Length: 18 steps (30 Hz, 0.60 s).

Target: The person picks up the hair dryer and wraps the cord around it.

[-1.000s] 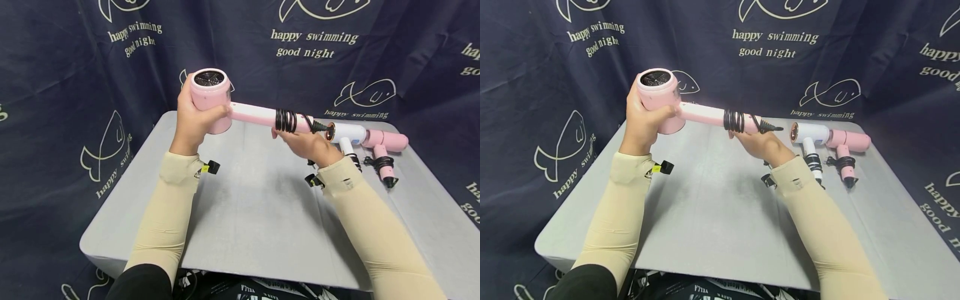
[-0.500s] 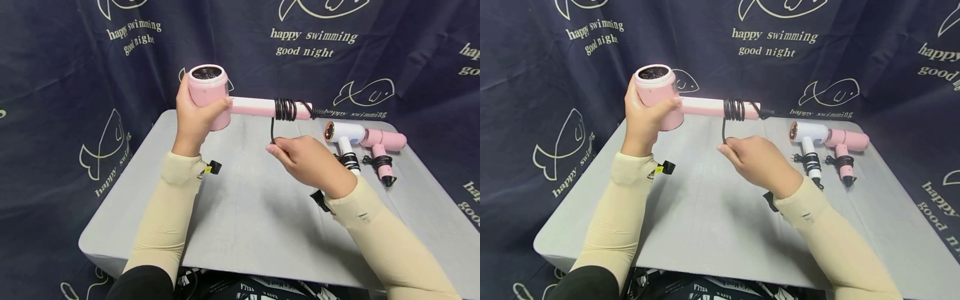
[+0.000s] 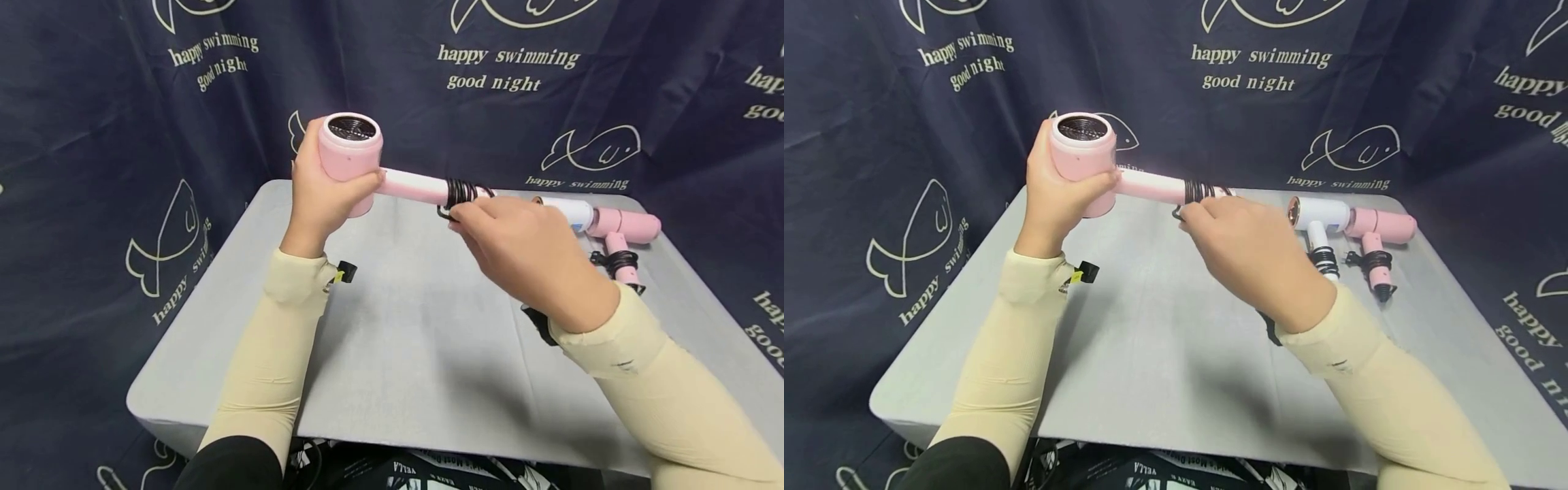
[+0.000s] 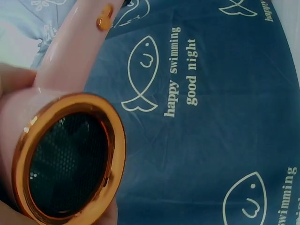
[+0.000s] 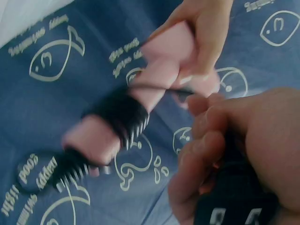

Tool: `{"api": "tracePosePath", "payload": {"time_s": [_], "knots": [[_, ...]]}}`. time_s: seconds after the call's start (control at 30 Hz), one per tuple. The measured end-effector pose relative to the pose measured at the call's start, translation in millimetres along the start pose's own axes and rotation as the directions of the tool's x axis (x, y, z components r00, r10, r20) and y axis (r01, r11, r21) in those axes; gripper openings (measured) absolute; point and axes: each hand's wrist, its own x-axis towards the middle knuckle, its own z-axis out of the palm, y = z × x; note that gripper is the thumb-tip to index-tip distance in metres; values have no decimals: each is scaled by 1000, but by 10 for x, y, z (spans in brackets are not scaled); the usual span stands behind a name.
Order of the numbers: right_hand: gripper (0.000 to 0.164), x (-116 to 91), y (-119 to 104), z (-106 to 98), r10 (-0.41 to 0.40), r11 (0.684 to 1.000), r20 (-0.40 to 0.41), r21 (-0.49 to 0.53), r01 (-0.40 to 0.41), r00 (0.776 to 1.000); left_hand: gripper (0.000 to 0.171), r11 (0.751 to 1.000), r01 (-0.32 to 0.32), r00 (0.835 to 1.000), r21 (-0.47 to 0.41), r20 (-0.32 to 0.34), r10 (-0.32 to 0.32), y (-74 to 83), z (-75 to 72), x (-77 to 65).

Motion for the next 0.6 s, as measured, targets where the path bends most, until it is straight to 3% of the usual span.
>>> {"api": "tracePosePath", "payload": {"time_s": [0.13, 0.3, 0.43, 0.6], "knots": [[8, 102, 102, -60, -64, 998, -57, -19, 63, 996, 64, 1000, -4, 996, -12, 94, 5, 20, -20, -1], [10, 211, 256, -66, -118, 993, -94, -3, 118, 989, 63, 998, -7, 973, -56, 230, 20, -8, -81, 17], [17, 214, 432, 33, -91, 993, -107, 59, 98, 990, 62, 994, 1, 955, -113, 293, 33, -50, -147, 52], [16, 113, 639, 259, 15, 960, -76, 279, 7, 997, 61, 975, 20, 948, -220, 314, 52, -100, -158, 89]]}}
